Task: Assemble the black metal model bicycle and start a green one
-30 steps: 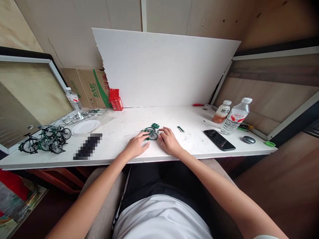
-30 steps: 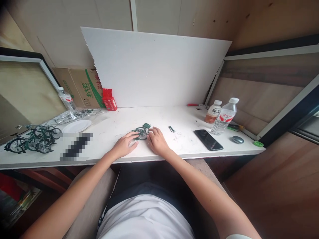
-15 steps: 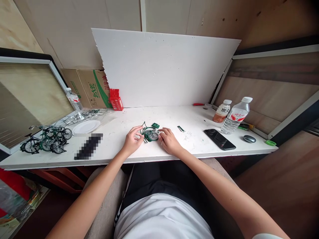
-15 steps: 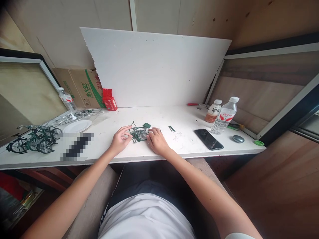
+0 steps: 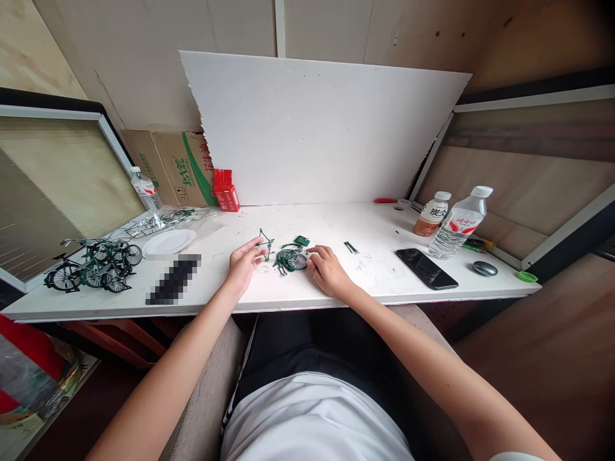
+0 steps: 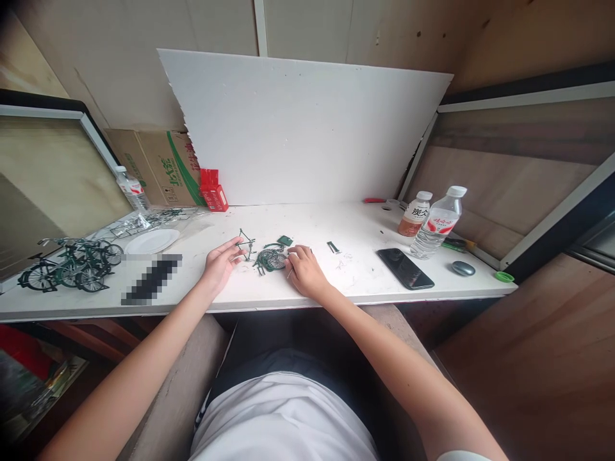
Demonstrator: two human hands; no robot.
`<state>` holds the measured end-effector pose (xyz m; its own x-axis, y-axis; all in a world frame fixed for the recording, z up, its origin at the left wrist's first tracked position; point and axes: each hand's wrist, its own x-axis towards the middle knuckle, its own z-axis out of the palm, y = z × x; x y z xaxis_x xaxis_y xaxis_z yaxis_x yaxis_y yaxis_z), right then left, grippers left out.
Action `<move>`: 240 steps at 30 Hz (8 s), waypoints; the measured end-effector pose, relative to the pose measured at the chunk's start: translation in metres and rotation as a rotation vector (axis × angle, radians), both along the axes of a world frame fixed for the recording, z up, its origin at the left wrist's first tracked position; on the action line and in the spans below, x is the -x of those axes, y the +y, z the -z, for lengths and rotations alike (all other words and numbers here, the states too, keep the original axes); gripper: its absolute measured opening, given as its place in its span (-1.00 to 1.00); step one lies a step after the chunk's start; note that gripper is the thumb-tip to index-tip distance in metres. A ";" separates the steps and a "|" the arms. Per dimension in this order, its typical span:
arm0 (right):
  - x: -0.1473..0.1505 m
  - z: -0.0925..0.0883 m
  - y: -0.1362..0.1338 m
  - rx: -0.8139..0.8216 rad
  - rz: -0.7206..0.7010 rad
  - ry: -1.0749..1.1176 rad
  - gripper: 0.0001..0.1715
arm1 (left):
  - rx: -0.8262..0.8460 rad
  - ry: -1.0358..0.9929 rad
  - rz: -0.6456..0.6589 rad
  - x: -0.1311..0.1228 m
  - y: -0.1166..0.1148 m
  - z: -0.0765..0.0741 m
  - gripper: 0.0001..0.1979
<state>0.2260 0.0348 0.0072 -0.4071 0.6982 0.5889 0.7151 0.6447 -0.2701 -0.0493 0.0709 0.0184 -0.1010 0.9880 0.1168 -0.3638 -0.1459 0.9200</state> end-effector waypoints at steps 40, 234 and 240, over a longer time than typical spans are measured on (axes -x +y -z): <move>-0.006 0.000 0.004 0.053 -0.030 -0.031 -0.59 | 0.082 0.130 -0.199 -0.016 0.012 0.013 -0.88; -0.003 -0.006 0.000 0.134 -0.112 -0.042 -0.69 | 0.070 0.306 -0.001 -0.017 -0.002 0.001 -0.86; -0.003 -0.005 0.000 0.129 -0.109 -0.036 -0.71 | 0.057 0.315 -0.006 -0.018 -0.002 0.001 -0.85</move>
<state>0.2288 0.0346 0.0126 -0.5035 0.7177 0.4810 0.6537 0.6805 -0.3311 -0.0313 0.0685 0.0178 -0.0742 0.9934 0.0875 -0.0595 -0.0919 0.9940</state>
